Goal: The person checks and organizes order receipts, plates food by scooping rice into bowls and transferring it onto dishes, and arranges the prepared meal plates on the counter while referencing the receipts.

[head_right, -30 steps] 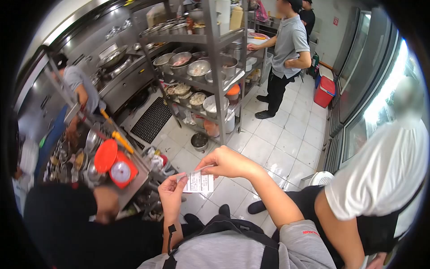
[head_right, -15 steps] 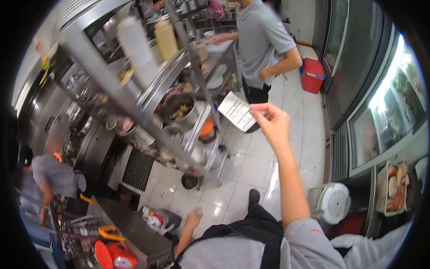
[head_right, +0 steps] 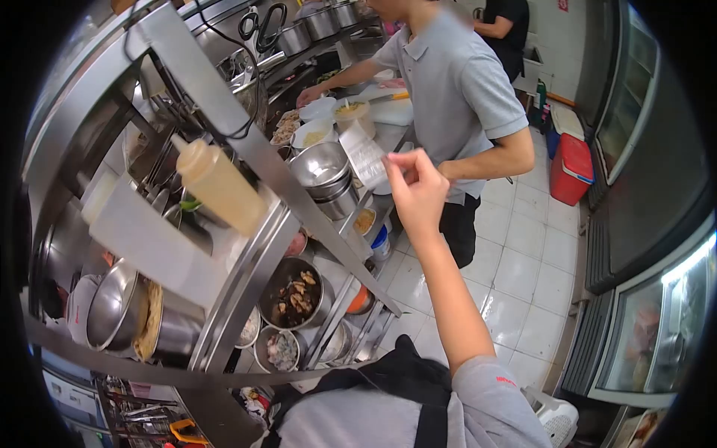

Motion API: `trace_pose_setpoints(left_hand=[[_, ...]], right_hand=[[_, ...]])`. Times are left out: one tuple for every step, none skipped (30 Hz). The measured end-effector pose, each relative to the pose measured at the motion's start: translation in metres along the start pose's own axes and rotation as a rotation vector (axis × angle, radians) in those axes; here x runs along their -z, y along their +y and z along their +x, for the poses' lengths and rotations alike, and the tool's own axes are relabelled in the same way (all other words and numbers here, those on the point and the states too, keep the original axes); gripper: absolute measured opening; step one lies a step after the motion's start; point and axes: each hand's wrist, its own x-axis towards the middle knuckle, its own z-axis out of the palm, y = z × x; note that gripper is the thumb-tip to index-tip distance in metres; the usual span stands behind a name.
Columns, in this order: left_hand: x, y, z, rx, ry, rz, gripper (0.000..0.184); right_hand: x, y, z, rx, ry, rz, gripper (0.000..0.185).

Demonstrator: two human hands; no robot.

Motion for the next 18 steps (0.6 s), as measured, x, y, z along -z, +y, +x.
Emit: trace_pose_setpoints(left_hand=[[0.009,0.016,0.010,-0.022,0.018,-0.029,0.038],[0.016,0.035,0.018,-0.043,0.034,-0.053,0.038],[0.022,0.051,0.025,-0.059,0.049,-0.069,0.038],[0.029,0.068,0.031,-0.074,0.063,-0.099,0.038],[0.034,0.084,0.037,-0.085,0.075,-0.121,0.038],[0.039,0.098,0.042,-0.088,0.091,-0.141,0.038],[0.042,0.111,0.045,-0.091,0.101,-0.164,0.038],[0.045,0.124,0.048,-0.086,0.118,-0.183,0.038],[0.046,0.133,0.052,-0.078,0.136,-0.201,0.037],[0.044,0.141,0.054,-0.061,0.156,-0.223,0.037],[0.042,0.149,0.055,-0.037,0.180,-0.246,0.037],[0.039,0.155,0.056,-0.005,0.202,-0.264,0.037],[0.035,0.159,0.055,0.032,0.225,-0.281,0.037],[0.032,0.162,0.055,0.070,0.243,-0.292,0.037],[0.027,0.164,0.056,0.113,0.255,-0.300,0.037],[0.022,0.167,0.054,0.154,0.267,-0.312,0.037],[0.017,0.170,0.051,0.195,0.271,-0.328,0.037],[0.011,0.173,0.046,0.235,0.276,-0.345,0.037]], right_hand=[[-0.014,0.003,0.018,-0.028,-0.019,0.050,0.010],[-0.034,0.018,0.037,-0.023,-0.014,0.175,0.012],[-0.055,0.030,0.059,-0.015,-0.011,0.303,0.014],[-0.072,0.038,0.082,-0.068,-0.045,0.375,0.015],[-0.088,0.040,0.101,-0.129,-0.080,0.448,0.016],[-0.102,0.042,0.121,-0.294,-0.160,0.594,0.020],[-0.122,0.049,0.141,-0.343,-0.177,0.684,0.022],[-0.145,0.057,0.161,-0.392,-0.203,0.774,0.024],[-0.170,0.065,0.179,-0.443,-0.235,0.866,0.026],[-0.193,0.072,0.196,-0.477,-0.264,0.925,0.027],[-0.216,0.079,0.213,-0.511,-0.302,0.986,0.028],[-0.239,0.082,0.229,-0.536,-0.311,1.010,0.029],[-0.263,0.087,0.244,-0.508,-0.306,1.046,0.033],[-0.281,0.084,0.259,-0.540,-0.324,1.068,0.034],[-0.297,0.079,0.275,-0.564,-0.338,1.090,0.035],[-0.314,0.076,0.291,-0.582,-0.341,1.131,0.035],[-0.333,0.077,0.308,-0.556,-0.357,1.134,0.034],[-0.352,0.074,0.324,-0.537,-0.361,1.155,0.033]])
